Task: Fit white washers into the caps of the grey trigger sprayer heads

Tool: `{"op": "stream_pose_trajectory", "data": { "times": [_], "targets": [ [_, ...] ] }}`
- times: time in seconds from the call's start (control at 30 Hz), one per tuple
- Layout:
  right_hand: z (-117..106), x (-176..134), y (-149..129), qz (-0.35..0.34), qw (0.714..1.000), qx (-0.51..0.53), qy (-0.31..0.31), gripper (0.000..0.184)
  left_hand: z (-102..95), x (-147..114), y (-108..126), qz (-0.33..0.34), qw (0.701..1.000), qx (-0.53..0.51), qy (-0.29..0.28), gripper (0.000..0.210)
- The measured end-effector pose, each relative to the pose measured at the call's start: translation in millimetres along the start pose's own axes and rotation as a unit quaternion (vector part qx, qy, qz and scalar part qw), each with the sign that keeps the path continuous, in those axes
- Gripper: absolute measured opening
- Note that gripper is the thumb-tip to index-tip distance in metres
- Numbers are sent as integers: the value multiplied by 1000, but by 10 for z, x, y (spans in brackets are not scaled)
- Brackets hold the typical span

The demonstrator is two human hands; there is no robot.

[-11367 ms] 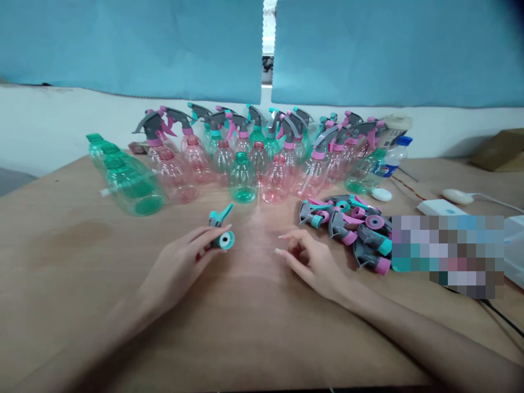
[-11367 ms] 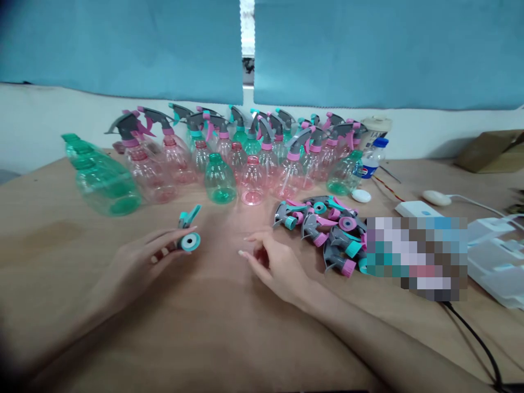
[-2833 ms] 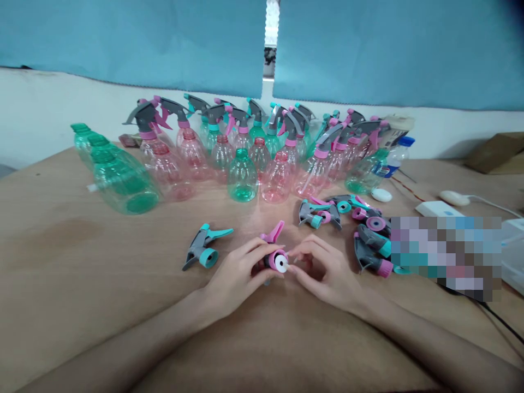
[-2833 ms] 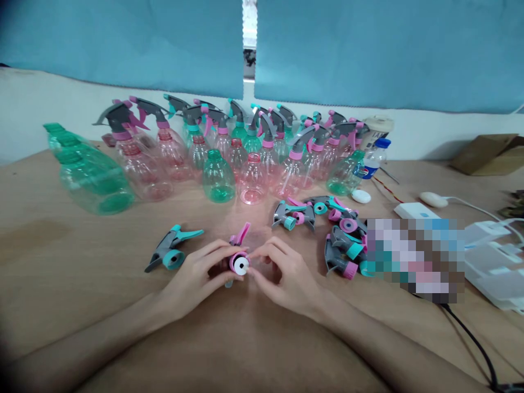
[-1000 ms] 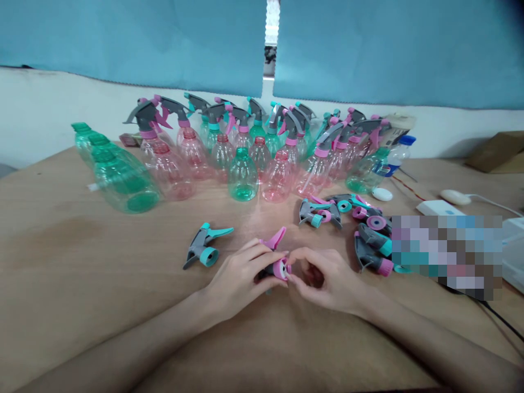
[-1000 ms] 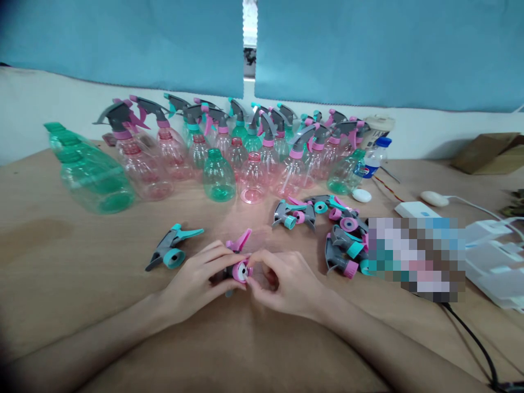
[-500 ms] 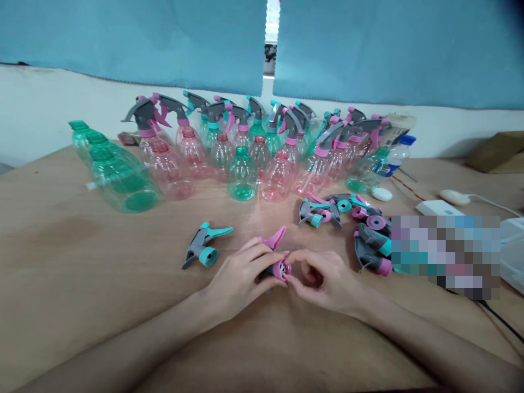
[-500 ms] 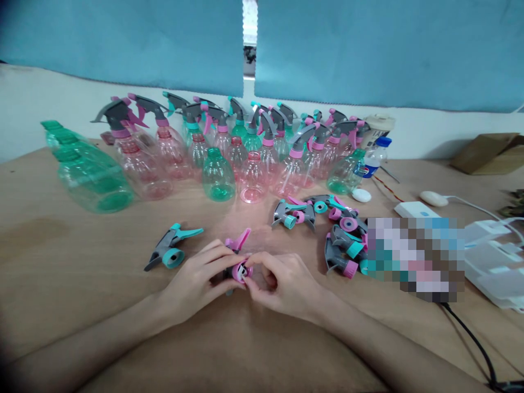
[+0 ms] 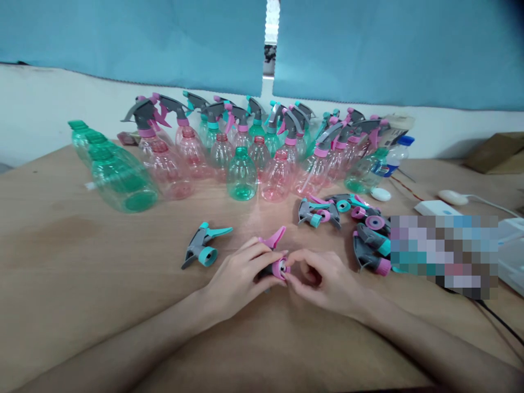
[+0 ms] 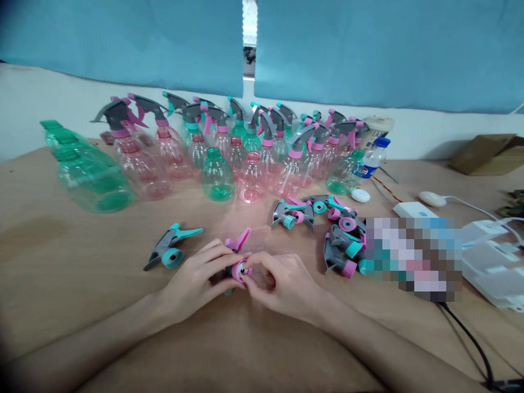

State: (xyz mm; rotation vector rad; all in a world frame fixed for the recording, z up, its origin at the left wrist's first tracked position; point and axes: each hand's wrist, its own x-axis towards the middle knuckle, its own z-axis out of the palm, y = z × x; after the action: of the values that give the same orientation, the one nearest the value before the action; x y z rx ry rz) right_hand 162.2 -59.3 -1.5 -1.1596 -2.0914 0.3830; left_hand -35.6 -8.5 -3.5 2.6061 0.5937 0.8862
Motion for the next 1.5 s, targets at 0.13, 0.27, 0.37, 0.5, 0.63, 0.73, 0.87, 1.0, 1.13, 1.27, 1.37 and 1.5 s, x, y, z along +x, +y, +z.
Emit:
{"op": "stream_pose_trajectory", "data": {
  "times": [0.13, 0.27, 0.37, 0.5, 0.63, 0.73, 0.87, 1.0, 1.13, 1.27, 1.37, 1.5],
  "targets": [
    [16, -13, 27, 5, 1000, 2, 2, 9, 5, 1, -3, 3, 1000, 4, 3, 31],
    [18, -24, 32, 4, 1000, 2, 0, 10, 10, 2, -8, 7, 1000, 6, 6, 30],
    [8, -20, 22, -2, 1000, 0, -2, 10, 8, 6, -6, 8, 1000, 3, 7, 29],
    [0, -11, 18, 0, 1000, 0, -5, 10, 6, 9, -1, -1, 1000, 5, 5, 29],
    [8, -8, 25, 2, 1000, -4, 0, 11, 5, 2, -2, -2, 1000, 4, 6, 29],
    [18, -13, 33, -6, 1000, -1, 6, 11, 7, -3, -3, 4, 1000, 1, 13, 29],
    [27, -25, 39, -7, 1000, 4, 5, 12, 9, 1, 1, 1, 1000, 1, 12, 29],
    [20, -19, 29, -9, 1000, 4, 3, 10, 2, 13, 9, -5, 1000, 1, 10, 28],
    [10, -12, 18, -10, 1000, 6, -2, 10, -6, 18, 15, -8, 1000, -2, 7, 28],
    [18, -20, 30, -8, 1000, 9, 0, 11, 0, 14, 10, -2, 1000, -1, 8, 29],
    [26, -28, 51, -6, 1000, 10, 2, 14, 6, 6, 0, 6, 1000, -1, 14, 27],
    [28, -29, 68, -19, 1000, 12, -1, 14, 2, -1, -5, 8, 1000, 0, 3, 24]
  ]
}}
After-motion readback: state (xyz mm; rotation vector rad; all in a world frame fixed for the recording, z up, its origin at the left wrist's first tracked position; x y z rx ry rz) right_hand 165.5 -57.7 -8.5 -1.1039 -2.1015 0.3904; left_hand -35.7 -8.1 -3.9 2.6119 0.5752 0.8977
